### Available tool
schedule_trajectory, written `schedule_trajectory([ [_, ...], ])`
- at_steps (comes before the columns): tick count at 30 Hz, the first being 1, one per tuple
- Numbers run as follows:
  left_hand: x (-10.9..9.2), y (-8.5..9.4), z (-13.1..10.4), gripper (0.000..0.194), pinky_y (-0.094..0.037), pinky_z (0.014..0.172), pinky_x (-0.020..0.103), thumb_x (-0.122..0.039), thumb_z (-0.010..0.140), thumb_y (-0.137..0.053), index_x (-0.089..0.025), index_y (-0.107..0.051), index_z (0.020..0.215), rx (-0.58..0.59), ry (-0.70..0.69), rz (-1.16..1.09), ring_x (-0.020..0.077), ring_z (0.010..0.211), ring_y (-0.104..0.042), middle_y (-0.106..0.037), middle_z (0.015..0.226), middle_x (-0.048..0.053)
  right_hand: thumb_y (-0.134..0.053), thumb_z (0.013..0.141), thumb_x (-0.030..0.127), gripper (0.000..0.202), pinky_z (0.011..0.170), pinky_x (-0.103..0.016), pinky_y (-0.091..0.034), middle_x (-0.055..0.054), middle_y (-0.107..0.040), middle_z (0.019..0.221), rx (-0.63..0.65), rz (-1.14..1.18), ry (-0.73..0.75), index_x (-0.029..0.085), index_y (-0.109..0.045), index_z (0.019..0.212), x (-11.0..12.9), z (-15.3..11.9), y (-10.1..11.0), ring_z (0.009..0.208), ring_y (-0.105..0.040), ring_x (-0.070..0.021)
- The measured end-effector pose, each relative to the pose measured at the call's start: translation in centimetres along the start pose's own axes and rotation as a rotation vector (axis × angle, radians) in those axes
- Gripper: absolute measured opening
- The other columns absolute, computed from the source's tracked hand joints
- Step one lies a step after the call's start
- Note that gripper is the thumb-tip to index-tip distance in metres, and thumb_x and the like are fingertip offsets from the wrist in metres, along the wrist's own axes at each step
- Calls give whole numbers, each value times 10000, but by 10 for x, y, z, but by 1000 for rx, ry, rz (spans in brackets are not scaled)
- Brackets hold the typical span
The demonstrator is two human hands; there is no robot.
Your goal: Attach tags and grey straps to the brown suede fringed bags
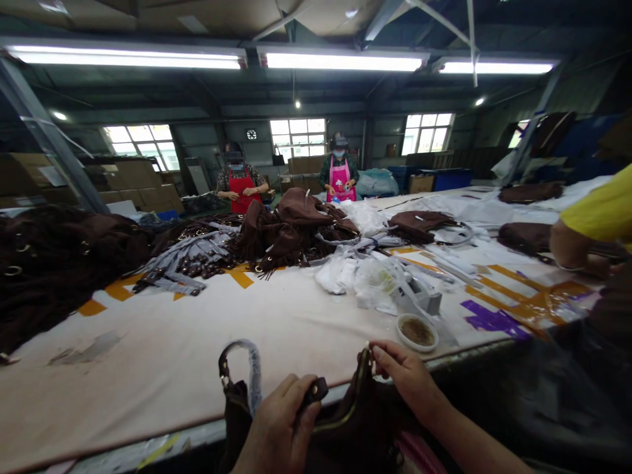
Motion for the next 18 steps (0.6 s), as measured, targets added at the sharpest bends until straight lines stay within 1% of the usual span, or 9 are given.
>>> schedule_trajectory([
  [2,-7,-6,8,228,-538,764,296,-239,917,-573,-265,-619,1139,53,60,-55,215,895,-672,-706,1015,65,-665,804,589,474,633,-309,-480,-28,-668,700,37,-27,0,149,-753,959,3,4,2,638,-563,-169],
  [3,-10,-9,13,187,-527,753,298,-236,905,-589,-261,-638,1084,90,106,-83,212,874,-665,-704,980,54,-671,807,574,453,629,-303,-476,-22,-663,689,58,-37,-3,151,-756,944,4,6,2,632,-558,-163],
  [6,-18,-24,28,74,-490,705,305,-230,884,-607,-235,-672,920,162,256,-166,205,794,-639,-690,866,36,-698,797,530,390,691,-316,-496,-38,-701,749,73,-48,-10,157,-761,890,3,8,-1,718,-605,-190],
  [7,-19,-30,32,77,-484,705,311,-235,879,-611,-228,-681,911,160,295,-193,207,786,-635,-691,855,38,-707,791,516,372,717,-326,-502,-46,-717,778,69,-51,-7,159,-762,880,3,9,-3,758,-623,-207],
  [9,-18,-43,42,147,-486,756,337,-254,860,-634,-216,-702,984,122,341,-235,224,833,-638,-704,907,60,-717,785,488,341,753,-341,-506,-57,-736,815,63,-68,8,163,-764,878,3,8,-6,807,-642,-230],
  [11,-17,-57,50,270,-484,820,365,-275,841,-656,-208,-703,1098,80,360,-262,243,895,-635,-699,972,81,-710,796,460,311,755,-342,-502,-57,-741,822,84,-101,34,166,-766,883,5,8,-7,811,-646,-233],
  [13,-17,-68,57,311,-477,845,361,-296,854,-642,-230,-703,1152,72,366,-304,237,913,-626,-678,978,73,-689,818,438,284,766,-336,-496,-53,-743,835,118,-114,69,174,-768,888,9,7,-6,826,-648,-230],
  [16,-21,-81,65,255,-464,828,318,-326,911,-576,-282,-723,1115,101,365,-399,205,897,-614,-653,930,39,-659,847,424,265,786,-326,-489,-43,-741,845,157,-113,112,185,-768,881,14,5,-3,841,-649,-221],
  [18,-24,-87,66,219,-446,781,292,-324,929,-547,-255,-739,1009,76,376,-412,189,852,-602,-643,874,28,-644,858,416,258,776,-319,-486,-38,-737,832,175,-142,117,188,-765,862,16,4,-1,831,-648,-216],
])
Point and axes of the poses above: each hand's wrist, its own z-axis towards the middle knuckle, its own y-axis out of the back of the hand, x = y × z, the point moved 1 cm from there along z, towards the middle knuckle
